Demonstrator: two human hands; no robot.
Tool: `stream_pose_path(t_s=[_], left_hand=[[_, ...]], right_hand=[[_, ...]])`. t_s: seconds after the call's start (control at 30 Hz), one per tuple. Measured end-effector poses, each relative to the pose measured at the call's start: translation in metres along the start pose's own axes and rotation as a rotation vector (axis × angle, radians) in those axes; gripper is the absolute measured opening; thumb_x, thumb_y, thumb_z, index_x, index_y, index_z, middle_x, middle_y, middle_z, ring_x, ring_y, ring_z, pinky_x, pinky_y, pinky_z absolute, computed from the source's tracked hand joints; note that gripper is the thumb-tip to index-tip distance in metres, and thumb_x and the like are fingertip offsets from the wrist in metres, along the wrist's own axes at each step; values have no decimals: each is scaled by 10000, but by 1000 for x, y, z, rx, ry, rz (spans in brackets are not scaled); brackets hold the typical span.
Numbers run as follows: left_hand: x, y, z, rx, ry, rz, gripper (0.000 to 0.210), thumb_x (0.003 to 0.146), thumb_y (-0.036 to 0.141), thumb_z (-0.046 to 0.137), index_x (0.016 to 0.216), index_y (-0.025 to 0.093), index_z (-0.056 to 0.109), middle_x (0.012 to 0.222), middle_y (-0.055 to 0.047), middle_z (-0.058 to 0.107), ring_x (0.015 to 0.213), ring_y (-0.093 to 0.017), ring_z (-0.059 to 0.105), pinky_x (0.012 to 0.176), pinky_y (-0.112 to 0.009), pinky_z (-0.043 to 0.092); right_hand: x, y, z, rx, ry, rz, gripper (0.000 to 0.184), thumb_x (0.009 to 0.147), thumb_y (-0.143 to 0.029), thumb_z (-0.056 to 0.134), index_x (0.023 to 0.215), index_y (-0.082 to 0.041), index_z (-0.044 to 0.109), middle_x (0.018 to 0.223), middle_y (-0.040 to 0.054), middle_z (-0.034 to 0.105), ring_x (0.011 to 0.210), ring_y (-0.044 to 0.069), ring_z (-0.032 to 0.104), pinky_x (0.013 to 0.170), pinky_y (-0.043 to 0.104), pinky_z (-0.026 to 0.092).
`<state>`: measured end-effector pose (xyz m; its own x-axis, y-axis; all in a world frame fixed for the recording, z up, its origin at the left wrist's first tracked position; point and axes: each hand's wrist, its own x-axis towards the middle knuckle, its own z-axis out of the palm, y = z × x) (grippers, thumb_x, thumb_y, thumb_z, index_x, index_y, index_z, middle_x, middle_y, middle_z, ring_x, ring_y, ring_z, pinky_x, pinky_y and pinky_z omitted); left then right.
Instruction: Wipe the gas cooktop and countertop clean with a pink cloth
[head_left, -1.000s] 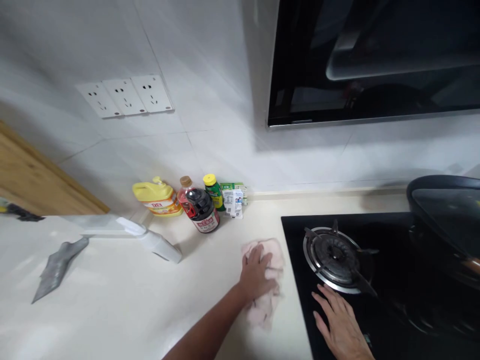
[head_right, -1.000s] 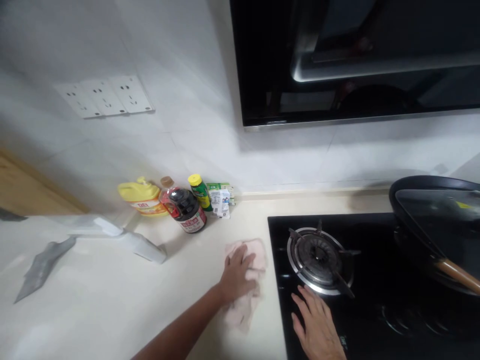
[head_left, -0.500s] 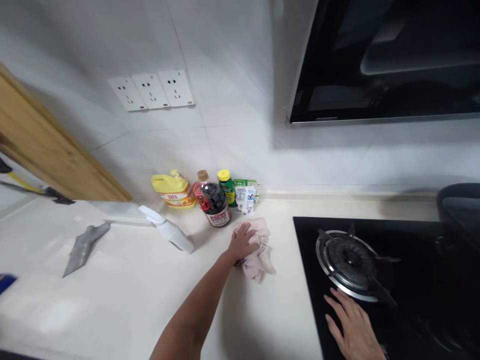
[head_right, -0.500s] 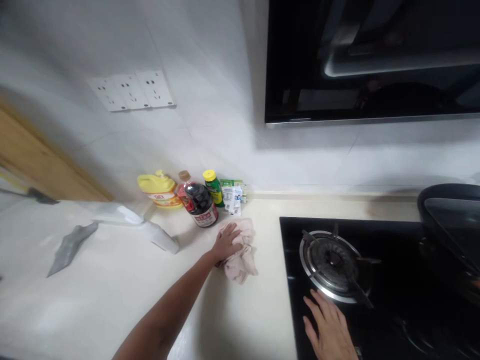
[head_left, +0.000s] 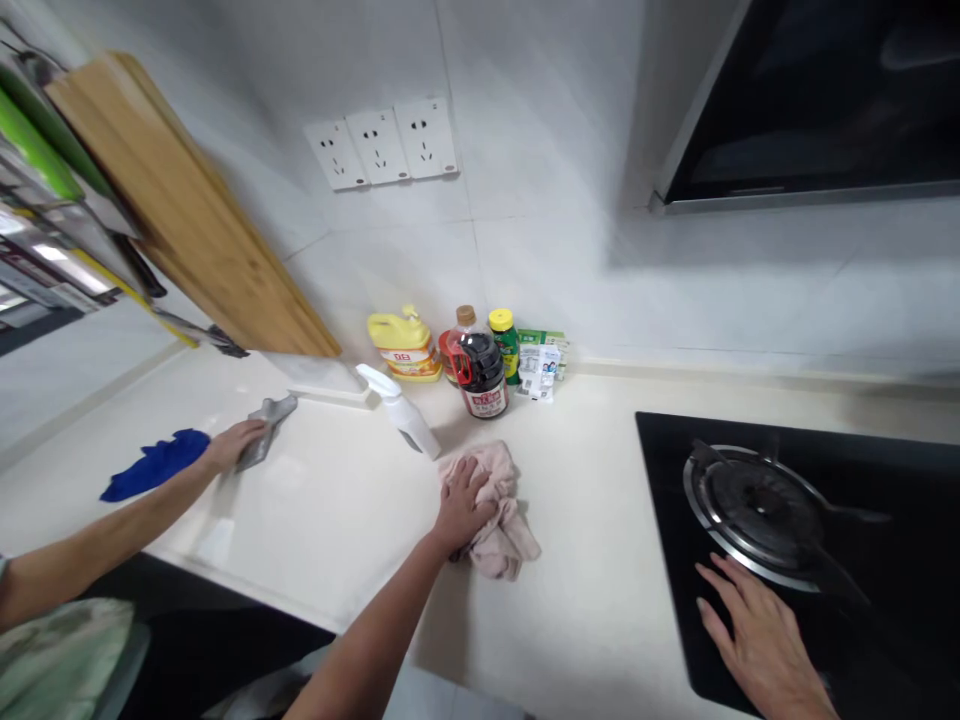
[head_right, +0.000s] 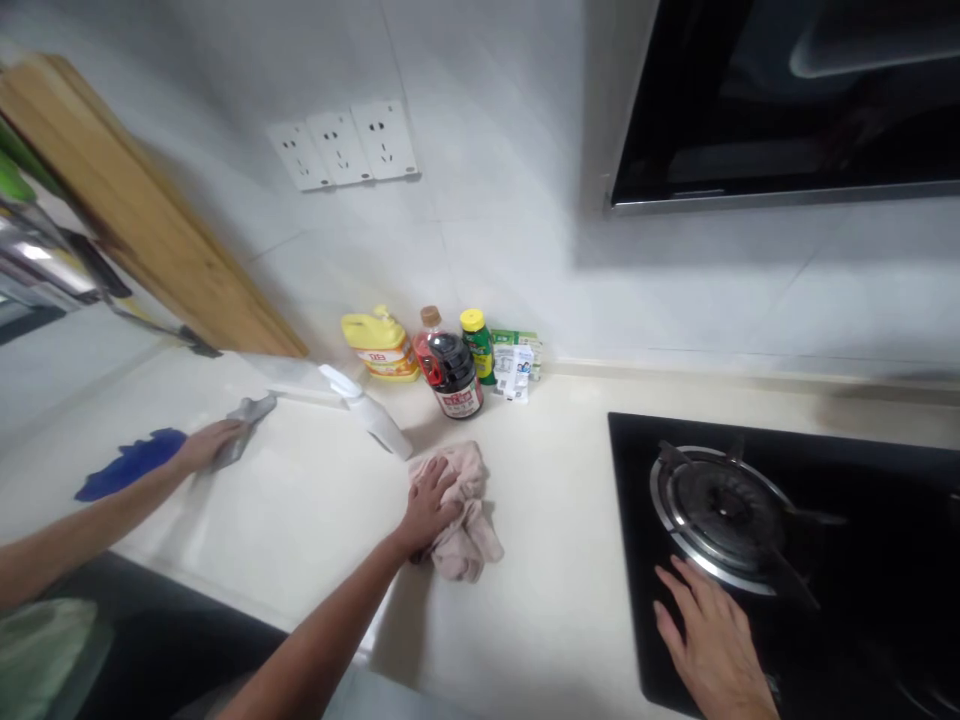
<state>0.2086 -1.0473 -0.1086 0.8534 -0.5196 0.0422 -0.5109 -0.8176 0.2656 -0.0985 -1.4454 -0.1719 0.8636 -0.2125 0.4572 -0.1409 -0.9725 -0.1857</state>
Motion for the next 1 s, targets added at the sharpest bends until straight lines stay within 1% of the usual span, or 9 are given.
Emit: stream_pose_path(t_s=[0.1, 0.2, 0.3, 0.37, 0.47, 0.57, 0.67, 0.87, 1.0], left_hand=[[-55, -23, -8, 20, 24, -46, 532, 899, 289, 601, 1431, 303, 604, 1686, -88, 402, 1574, -289, 331, 1224, -536, 345], [-96, -64, -33, 59, 48, -162, 501, 893, 261, 569, 1386, 317, 637, 1631, -81, 489, 1529, -291, 407, 1231, -596, 316], [-116, -111, -67, 110, 95, -324, 446, 868, 268, 588, 1301, 274, 692, 1610, -124, 503, 1518, -353, 406, 1224, -660, 302], [-122, -134, -84, 133, 153, -451, 451, 853, 276, 614, 1294, 231, 697, 1643, -144, 445, 1552, -353, 346, 1231, -580, 346], [-125, -139, -89, 139, 194, -582, 522, 882, 330, 612, 1385, 191, 641, 1658, -171, 400, 1572, -384, 288, 1206, -568, 393], [-120, -110, -75, 118, 160, -616, 563, 938, 419, 563, 1452, 191, 594, 1666, -197, 381, 1564, -475, 257, 1163, -696, 378], [-102, -59, -54, 76, 94, -537, 549, 961, 426, 535, 1478, 249, 583, 1699, -145, 351, 1585, -466, 212, 1203, -702, 314], [-47, 73, -15, -30, -46, -150, 583, 924, 469, 600, 1497, 370, 556, 1746, -28, 273, 1621, -416, 125, 1274, -667, 184], [-61, 167, 23, -146, -109, 147, 580, 875, 495, 658, 1443, 391, 602, 1735, -19, 304, 1625, -407, 115, 1269, -695, 161]], right_hand=[[1, -2, -2, -2, 2, 9, 432, 1017, -477, 411, 1311, -235, 614, 1428, 131, 613, 1326, 335, 570, 1036, 540, 469], [2, -3, -4, -13, -1, 10, 431, 1021, -478, 402, 1302, -230, 615, 1423, 132, 615, 1332, 333, 565, 1039, 536, 466], [3, -4, -6, -24, -6, 8, 434, 1025, -479, 394, 1298, -225, 616, 1423, 133, 614, 1330, 327, 564, 1044, 524, 463], [4, -5, -8, -26, -8, 10, 434, 1027, -475, 392, 1297, -221, 617, 1420, 135, 616, 1330, 325, 562, 1048, 518, 460], [5, -8, -10, -37, -11, 13, 428, 1030, -459, 392, 1296, -214, 620, 1410, 136, 620, 1329, 326, 558, 1055, 523, 451], [7, -11, -12, -54, -8, 8, 423, 1031, -443, 390, 1293, -205, 621, 1410, 143, 617, 1334, 327, 551, 1064, 520, 441], [7, -13, -13, -76, -2, -7, 420, 1033, -423, 385, 1300, -195, 616, 1419, 151, 610, 1338, 331, 545, 1058, 517, 437], [9, -14, -14, -76, -4, 1, 406, 1029, -415, 402, 1304, -202, 613, 1423, 143, 611, 1344, 312, 543, 1066, 499, 435], [9, -14, -15, -69, -1, 12, 400, 1031, -413, 404, 1302, -206, 614, 1423, 136, 614, 1347, 307, 545, 1073, 495, 437]])
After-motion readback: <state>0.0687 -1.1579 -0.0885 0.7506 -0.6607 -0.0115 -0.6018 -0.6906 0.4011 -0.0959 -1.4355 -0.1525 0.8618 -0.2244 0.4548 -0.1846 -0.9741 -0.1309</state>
